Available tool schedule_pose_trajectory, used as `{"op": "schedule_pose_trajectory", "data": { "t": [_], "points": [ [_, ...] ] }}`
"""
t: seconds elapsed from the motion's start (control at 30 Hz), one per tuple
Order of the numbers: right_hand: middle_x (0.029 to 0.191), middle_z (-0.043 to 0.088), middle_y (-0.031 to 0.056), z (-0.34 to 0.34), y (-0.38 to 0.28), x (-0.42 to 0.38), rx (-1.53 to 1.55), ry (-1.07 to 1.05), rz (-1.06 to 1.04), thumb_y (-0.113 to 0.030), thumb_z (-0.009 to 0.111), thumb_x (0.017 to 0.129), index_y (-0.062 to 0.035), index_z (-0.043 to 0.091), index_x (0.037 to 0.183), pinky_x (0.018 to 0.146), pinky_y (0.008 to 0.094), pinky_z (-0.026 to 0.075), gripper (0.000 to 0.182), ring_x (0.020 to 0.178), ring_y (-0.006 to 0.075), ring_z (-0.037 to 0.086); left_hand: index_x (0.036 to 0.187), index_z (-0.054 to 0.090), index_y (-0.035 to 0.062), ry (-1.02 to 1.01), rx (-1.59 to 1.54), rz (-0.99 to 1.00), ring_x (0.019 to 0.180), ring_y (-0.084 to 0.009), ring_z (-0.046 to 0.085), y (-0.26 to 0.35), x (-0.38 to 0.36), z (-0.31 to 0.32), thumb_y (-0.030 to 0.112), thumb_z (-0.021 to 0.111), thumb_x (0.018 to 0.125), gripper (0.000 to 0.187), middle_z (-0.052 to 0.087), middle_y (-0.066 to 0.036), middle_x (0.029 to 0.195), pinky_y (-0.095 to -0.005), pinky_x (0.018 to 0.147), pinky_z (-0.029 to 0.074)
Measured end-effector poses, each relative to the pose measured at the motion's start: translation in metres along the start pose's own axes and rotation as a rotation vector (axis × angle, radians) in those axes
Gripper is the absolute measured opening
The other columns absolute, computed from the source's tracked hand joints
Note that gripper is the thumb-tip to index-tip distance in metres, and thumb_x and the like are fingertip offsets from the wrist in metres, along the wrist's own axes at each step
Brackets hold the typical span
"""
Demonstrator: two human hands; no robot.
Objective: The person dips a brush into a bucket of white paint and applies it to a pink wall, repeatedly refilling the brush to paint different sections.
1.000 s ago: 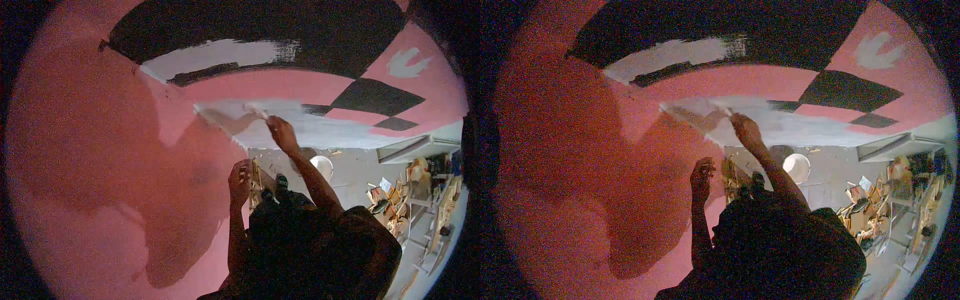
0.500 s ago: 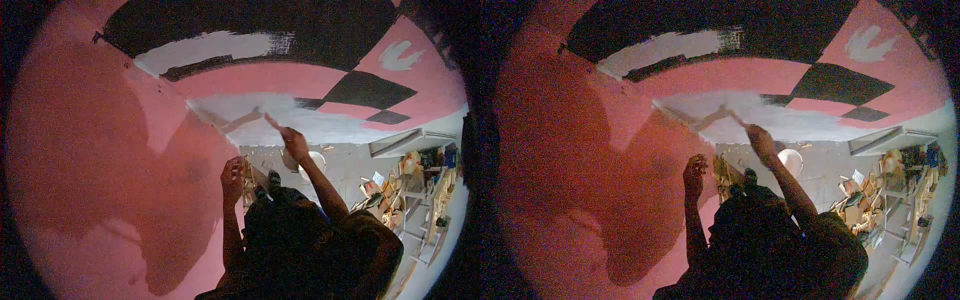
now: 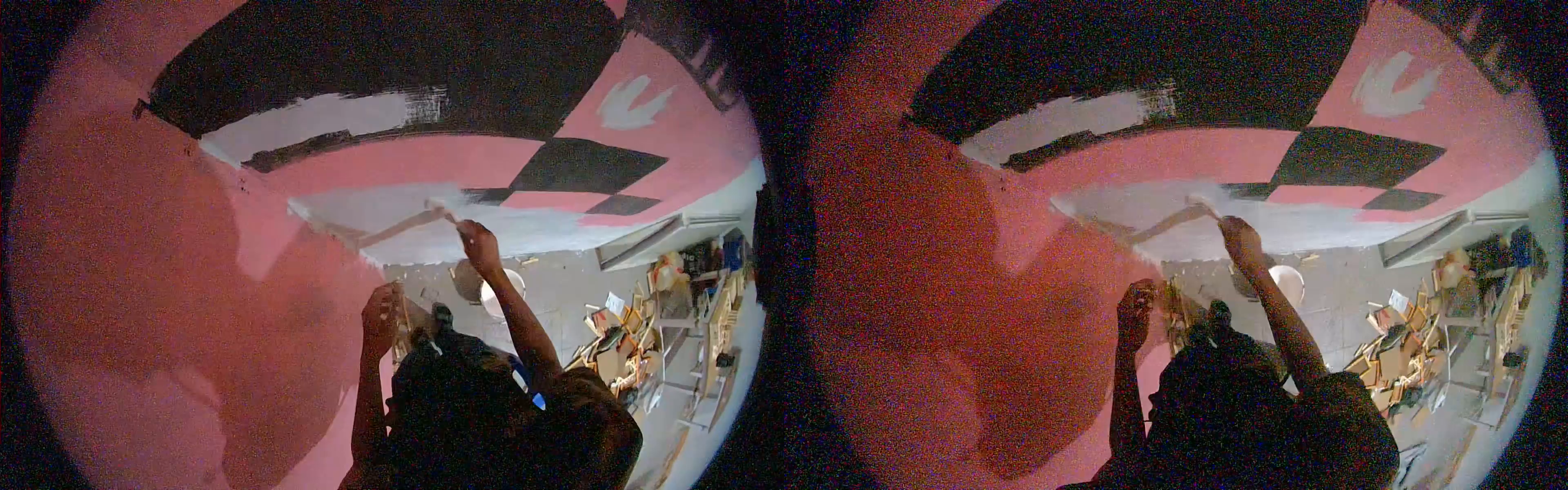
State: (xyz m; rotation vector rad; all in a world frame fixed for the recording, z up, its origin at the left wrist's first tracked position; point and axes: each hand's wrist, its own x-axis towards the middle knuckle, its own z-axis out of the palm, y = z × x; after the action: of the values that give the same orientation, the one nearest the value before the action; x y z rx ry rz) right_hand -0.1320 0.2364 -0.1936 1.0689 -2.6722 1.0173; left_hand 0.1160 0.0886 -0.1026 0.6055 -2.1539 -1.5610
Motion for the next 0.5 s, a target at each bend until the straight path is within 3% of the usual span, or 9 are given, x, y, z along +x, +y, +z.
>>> {"op": "schedule_pose_trajectory", "data": {
  "t": [0.07, 0.2, 0.3, 0.33, 0.43, 0.47, 0.5],
  "points": [
    [0.086, 0.057, 0.0164, -0.014, 0.014, -0.021, 0.045, 0.123, 0.027, -0.011, 0.048, 0.081, -0.0046, 0.056, 0.09, 0.064, 0.0406, 0.045, 0.013, 0.075, 0.0343, 0.055, 0.107, 0.05, 0.0041, -0.008, -0.001, 0.005, 0.076, -0.0175, 0.054, 0.001, 0.002, 0.005, 0.019, 0.044, 0.088, 0.025, 0.055, -0.009, 0.097, -0.0298, 0.064, 0.046],
    [0.081, 0.057, 0.0166, -0.028, 0.022, -0.053, -0.007, 0.015, 0.261, -0.011, 0.048, 0.081, -0.0022, 0.055, 0.09, 0.061, 0.0405, 0.045, 0.014, 0.073, 0.034, 0.055, 0.107, 0.05, 0.0042, -0.02, -0.01, 0.009, 0.076, -0.0173, 0.054, 0.001, 0.002, 0.008, 0.019, 0.044, 0.088, 0.025, 0.054, -0.009, 0.097, -0.0297, 0.064, 0.046],
    [0.08, 0.057, 0.0164, -0.021, 0.021, -0.071, 0.013, -0.024, 0.128, -0.012, 0.047, 0.082, -0.0028, 0.055, 0.091, 0.061, 0.0405, 0.045, 0.015, 0.072, 0.0334, 0.055, 0.108, 0.05, 0.0042, -0.011, -0.03, -0.001, 0.076, -0.0171, 0.054, 0.003, -0.001, 0.004, 0.019, 0.044, 0.088, 0.025, 0.054, -0.009, 0.097, -0.0297, 0.064, 0.046],
    [0.081, 0.058, 0.0153, -0.002, 0.035, -0.077, -0.049, -0.08, 0.05, -0.012, 0.046, 0.082, -0.0055, 0.053, 0.098, 0.061, 0.0404, 0.045, 0.019, 0.073, 0.0323, 0.056, 0.108, 0.05, 0.0042, -0.004, -0.043, -0.01, 0.076, -0.0171, 0.054, 0.003, -0.004, 0.002, 0.019, 0.044, 0.088, 0.025, 0.054, -0.009, 0.097, -0.0296, 0.064, 0.046],
    [0.081, 0.058, 0.0143, 0.026, 0.009, -0.066, -0.23, -0.328, 0.071, -0.014, 0.046, 0.082, -0.0085, 0.049, 0.105, 0.06, 0.04, 0.045, 0.023, 0.073, 0.0311, 0.056, 0.108, 0.05, 0.0042, 0.025, -0.108, -0.033, 0.076, -0.0169, 0.054, 0.004, -0.014, -0.007, 0.019, 0.045, 0.088, 0.025, 0.054, -0.009, 0.097, -0.0296, 0.065, 0.046],
    [0.079, 0.057, 0.0133, 0.016, -0.019, -0.057, -0.11, -0.149, -0.086, -0.015, 0.046, 0.083, -0.0108, 0.048, 0.106, 0.059, 0.0402, 0.045, 0.023, 0.072, 0.0302, 0.056, 0.108, 0.05, 0.0042, 0.036, -0.134, -0.04, 0.076, -0.0169, 0.054, 0.004, -0.016, -0.01, 0.019, 0.045, 0.088, 0.026, 0.054, -0.009, 0.097, -0.0295, 0.065, 0.046],
    [0.079, 0.057, 0.0135, 0.03, -0.03, -0.048, -0.061, -0.144, -0.123, -0.015, 0.046, 0.083, -0.0094, 0.048, 0.104, 0.058, 0.0397, 0.046, 0.023, 0.071, 0.03, 0.056, 0.108, 0.05, 0.0042, 0.047, -0.165, -0.048, 0.076, -0.0168, 0.054, 0.005, -0.02, -0.012, 0.019, 0.045, 0.088, 0.026, 0.054, -0.009, 0.097, -0.0295, 0.065, 0.045]
  ]
}}
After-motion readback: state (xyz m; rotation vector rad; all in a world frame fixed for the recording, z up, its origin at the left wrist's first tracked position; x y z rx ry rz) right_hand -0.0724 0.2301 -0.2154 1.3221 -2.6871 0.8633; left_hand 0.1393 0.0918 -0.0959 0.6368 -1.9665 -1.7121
